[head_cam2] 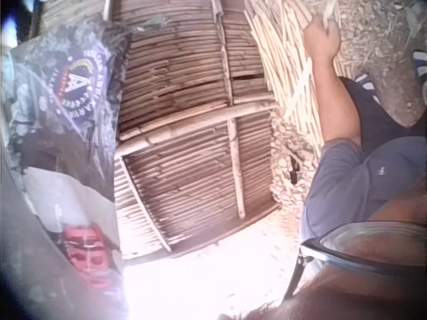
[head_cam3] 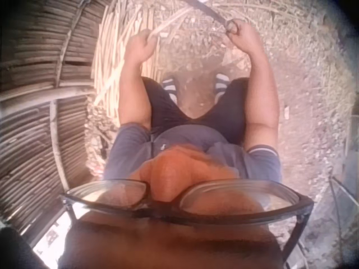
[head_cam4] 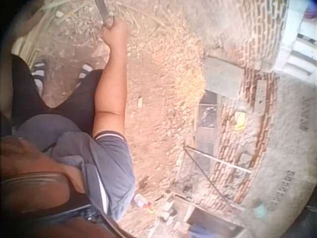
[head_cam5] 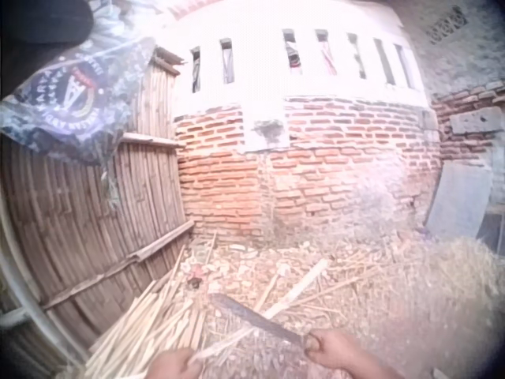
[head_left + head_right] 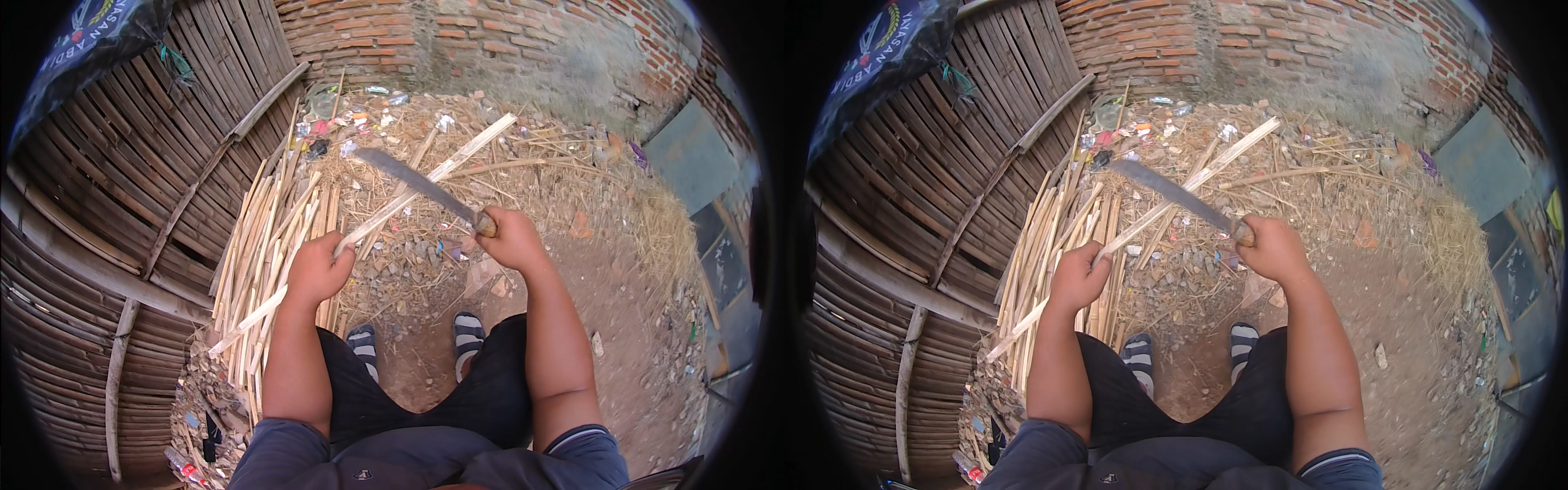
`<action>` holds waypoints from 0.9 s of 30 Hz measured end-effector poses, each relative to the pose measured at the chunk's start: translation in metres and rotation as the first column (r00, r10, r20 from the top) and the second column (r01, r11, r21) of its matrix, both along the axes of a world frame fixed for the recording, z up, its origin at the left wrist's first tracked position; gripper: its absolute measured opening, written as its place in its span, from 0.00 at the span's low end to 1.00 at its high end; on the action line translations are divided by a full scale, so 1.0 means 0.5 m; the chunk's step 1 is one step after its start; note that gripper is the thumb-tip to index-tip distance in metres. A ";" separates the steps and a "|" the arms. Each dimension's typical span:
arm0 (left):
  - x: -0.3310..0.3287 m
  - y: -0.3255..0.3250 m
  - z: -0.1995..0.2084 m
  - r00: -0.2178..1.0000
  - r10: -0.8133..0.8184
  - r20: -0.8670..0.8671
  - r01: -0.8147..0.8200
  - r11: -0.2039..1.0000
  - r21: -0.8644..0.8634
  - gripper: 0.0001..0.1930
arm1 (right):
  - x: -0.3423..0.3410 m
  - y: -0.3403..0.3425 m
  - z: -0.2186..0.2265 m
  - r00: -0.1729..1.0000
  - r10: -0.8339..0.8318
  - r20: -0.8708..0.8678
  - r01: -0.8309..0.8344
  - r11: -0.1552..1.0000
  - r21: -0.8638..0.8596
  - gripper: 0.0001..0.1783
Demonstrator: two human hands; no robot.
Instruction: The person shaves a thin strip of bamboo using a machete, running the blade along the length of the wood while holding it in their other hand.
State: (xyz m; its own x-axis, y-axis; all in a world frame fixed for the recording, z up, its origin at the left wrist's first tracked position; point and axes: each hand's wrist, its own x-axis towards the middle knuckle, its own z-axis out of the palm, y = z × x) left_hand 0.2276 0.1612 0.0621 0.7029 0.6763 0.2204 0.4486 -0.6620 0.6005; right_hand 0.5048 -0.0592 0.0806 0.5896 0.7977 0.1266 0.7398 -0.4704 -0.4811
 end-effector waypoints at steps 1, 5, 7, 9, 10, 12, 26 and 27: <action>0.004 -0.001 0.002 1.000 0.004 -0.019 -0.004 1.000 -0.003 0.17 | 0.019 -0.012 -0.004 0.999 -0.044 -0.007 0.044 0.998 0.048 0.16; 0.000 -0.002 0.006 1.000 0.018 -0.001 -0.018 1.000 -0.014 0.17 | 0.044 -0.020 -0.008 0.989 -0.139 -0.059 0.145 0.981 0.131 0.17; 0.001 -0.001 0.003 1.000 0.004 0.018 -0.003 1.000 -0.016 0.18 | 0.035 -0.018 -0.007 0.991 -0.121 -0.055 0.126 0.985 0.118 0.17; 0.006 -0.009 0.004 1.000 0.002 0.020 -0.001 0.999 -0.044 0.17 | 0.015 -0.009 -0.010 0.998 -0.065 -0.021 0.067 0.992 0.108 0.16; 0.007 -0.011 0.007 1.000 0.002 0.018 -0.001 0.999 -0.053 0.17 | 0.002 -0.002 -0.011 1.000 -0.021 0.003 0.021 0.998 0.067 0.16; 0.006 -0.003 -0.005 1.000 -0.002 -0.010 0.002 1.000 -0.026 0.17 | -0.029 0.012 -0.006 0.997 0.068 0.045 -0.067 0.998 -0.018 0.15; 0.005 -0.004 0.006 1.000 0.006 -0.007 -0.006 1.000 -0.022 0.18 | 0.048 -0.022 -0.017 0.990 -0.119 -0.069 0.129 0.978 0.163 0.16; 0.007 -0.004 0.003 1.000 -0.003 0.011 0.003 1.000 -0.028 0.18 | 0.043 -0.022 -0.013 0.994 -0.096 -0.057 0.103 0.986 0.133 0.16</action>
State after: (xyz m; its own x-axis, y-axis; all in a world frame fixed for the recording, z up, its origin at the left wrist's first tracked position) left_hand 0.2312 0.1592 0.0635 0.7024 0.6804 0.2090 0.4399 -0.6458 0.6240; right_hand 0.5265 -0.0701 0.0742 0.6736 0.7120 0.1982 0.6659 -0.4683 -0.5807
